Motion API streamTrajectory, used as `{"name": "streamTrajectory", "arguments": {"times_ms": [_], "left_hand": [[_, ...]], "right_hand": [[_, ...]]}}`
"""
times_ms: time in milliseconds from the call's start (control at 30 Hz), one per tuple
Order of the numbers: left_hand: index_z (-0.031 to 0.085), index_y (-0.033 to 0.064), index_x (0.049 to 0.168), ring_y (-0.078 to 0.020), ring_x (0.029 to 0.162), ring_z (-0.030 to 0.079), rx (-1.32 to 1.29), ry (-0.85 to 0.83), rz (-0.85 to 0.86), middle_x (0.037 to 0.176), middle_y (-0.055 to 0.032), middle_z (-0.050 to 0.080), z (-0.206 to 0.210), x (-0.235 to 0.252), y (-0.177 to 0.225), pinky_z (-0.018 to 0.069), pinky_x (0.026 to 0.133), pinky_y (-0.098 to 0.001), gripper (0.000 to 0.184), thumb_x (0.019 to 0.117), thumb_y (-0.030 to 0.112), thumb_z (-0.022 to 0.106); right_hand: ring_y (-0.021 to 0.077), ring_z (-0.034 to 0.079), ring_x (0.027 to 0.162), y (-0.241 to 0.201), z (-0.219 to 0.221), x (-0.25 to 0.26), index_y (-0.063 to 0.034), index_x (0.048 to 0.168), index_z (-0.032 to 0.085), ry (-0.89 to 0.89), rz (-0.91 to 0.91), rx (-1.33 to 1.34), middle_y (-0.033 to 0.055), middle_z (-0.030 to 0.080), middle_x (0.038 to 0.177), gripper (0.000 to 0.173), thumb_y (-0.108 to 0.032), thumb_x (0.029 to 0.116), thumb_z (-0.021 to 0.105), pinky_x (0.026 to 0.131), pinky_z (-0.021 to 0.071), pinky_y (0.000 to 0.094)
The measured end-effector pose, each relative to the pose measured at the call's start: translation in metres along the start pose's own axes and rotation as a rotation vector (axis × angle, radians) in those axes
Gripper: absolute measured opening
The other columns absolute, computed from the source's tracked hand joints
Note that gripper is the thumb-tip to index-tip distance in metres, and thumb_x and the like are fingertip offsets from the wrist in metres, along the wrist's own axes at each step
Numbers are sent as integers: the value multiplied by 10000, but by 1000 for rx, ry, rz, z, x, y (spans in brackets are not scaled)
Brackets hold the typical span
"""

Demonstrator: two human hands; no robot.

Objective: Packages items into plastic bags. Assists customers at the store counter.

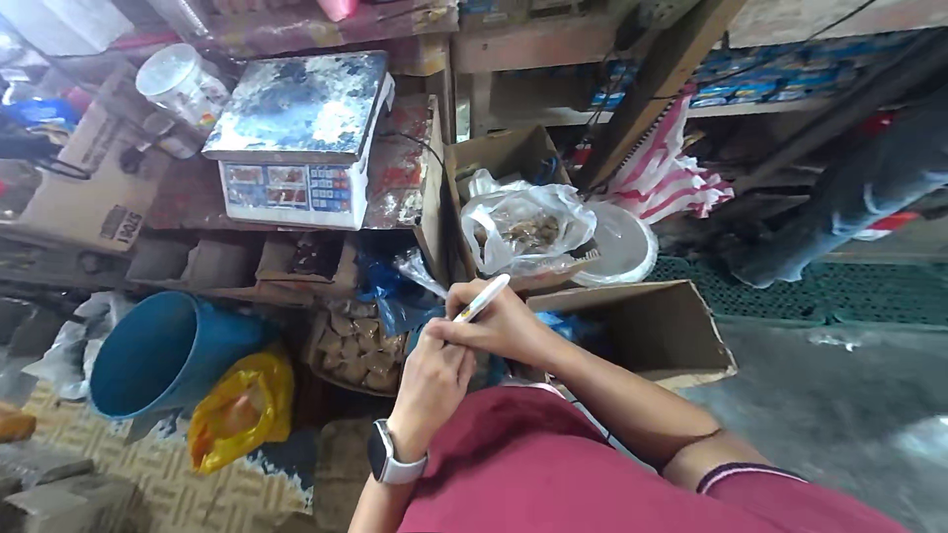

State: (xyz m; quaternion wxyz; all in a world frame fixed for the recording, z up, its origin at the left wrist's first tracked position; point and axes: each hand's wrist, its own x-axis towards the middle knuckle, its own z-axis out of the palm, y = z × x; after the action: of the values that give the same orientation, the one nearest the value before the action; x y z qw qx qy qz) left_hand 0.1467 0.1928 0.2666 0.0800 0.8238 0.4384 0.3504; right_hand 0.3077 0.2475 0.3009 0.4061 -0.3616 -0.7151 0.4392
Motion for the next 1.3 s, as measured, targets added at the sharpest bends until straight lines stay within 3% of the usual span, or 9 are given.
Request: {"name": "streamTrajectory", "arguments": {"times_ms": [100, 500, 633, 733, 800, 900, 1067, 1200, 1300], "left_hand": [[739, 18, 879, -265, 886, 680, 11, -23, -31, 950, -188, 673, -1, 2, 0, 578, 794, -310, 221, 962, 167, 598], [715, 3, 822, -334, 859, 700, -80, -225, -19, 979, -225, 674, 46, 39, 3, 605, 710, -401, 178, 924, 129, 640], [735, 2, 947, -360, 1029, 698, -221, -371, -57, 1223, -275, 633, 75, 68, 8, 612, 828, -420, 208, 993, 172, 625], [696, -25, 852, -277, 891, 722, -337, -475, -67, 1211, -253, 632, 93, 75, 10, 620, 760, -361, 250, 998, 164, 622], [692, -44, 851, -268, 884, 724, -367, -561, -94, 1226, -244, 637, 101, 79, 12, 618, 767, -365, 261, 1004, 152, 610], [694, -59, 862, -266, 920, 720, -363, -647, -162, 1230, -238, 640, 111, 90, 15, 608, 807, -365, 288, 1019, 158, 588], [719, -83, 908, -282, 1073, 674, -422, -573, -382, 1195, -247, 655, 135, 120, 7, 553, 944, -357, 291, 1020, 146, 577], [671, -89, 1050, -201, 884, 710, -607, -529, -801, 1148, -204, 634, 168, 167, -4, 624, 801, -347, 334, 1083, 194, 497], [605, -117, 1138, -207, 766, 726, -790, -354, -1074, 993, -201, 672, 204, 191, -24, 635, 730, -362, 362, 1113, 193, 421]], "right_hand": [[-32, 554, 676, 3, -11, -4, 9, 1047, 669, 54, 18, 128, -30, 617, 772, 370, -350, 1012, 589, 650, 491, 169], [-76, 541, 669, 36, -33, -30, -22, 930, 618, 321, 68, 144, -66, 589, 752, 281, -226, 1071, 486, 641, 472, 121], [107, 655, 884, 53, -106, -3, 58, 1105, 620, 354, 370, 253, 89, 676, 1025, 328, -193, 1052, 416, 821, 557, 309], [107, 609, 608, 105, -160, 33, -50, 1192, 552, 431, 481, 201, 51, 678, 915, 200, -166, 1078, 435, 582, 563, 291], [315, 668, 793, 154, -169, 55, -12, 1352, 587, 200, 537, -203, 197, 696, 1000, 462, -176, 944, 727, 744, 569, 516], [446, 669, 1105, 218, -152, 78, -74, 1306, 688, -50, 614, -473, 238, 708, 1175, 403, -252, 948, 728, 968, 491, 675], [420, 683, 948, 187, -223, 57, 26, 1090, 726, 233, 575, -371, 245, 709, 1023, 202, -133, 973, 683, 872, 521, 663], [196, 576, 596, 146, -263, 30, 12, 1056, 716, 315, 460, -337, 144, 670, 837, 131, -87, 998, 651, 594, 530, 422], [148, 585, 640, 131, -267, 25, 11, 1039, 733, 323, 364, -332, 140, 681, 1020, 112, -37, 973, 657, 599, 532, 354]]}}
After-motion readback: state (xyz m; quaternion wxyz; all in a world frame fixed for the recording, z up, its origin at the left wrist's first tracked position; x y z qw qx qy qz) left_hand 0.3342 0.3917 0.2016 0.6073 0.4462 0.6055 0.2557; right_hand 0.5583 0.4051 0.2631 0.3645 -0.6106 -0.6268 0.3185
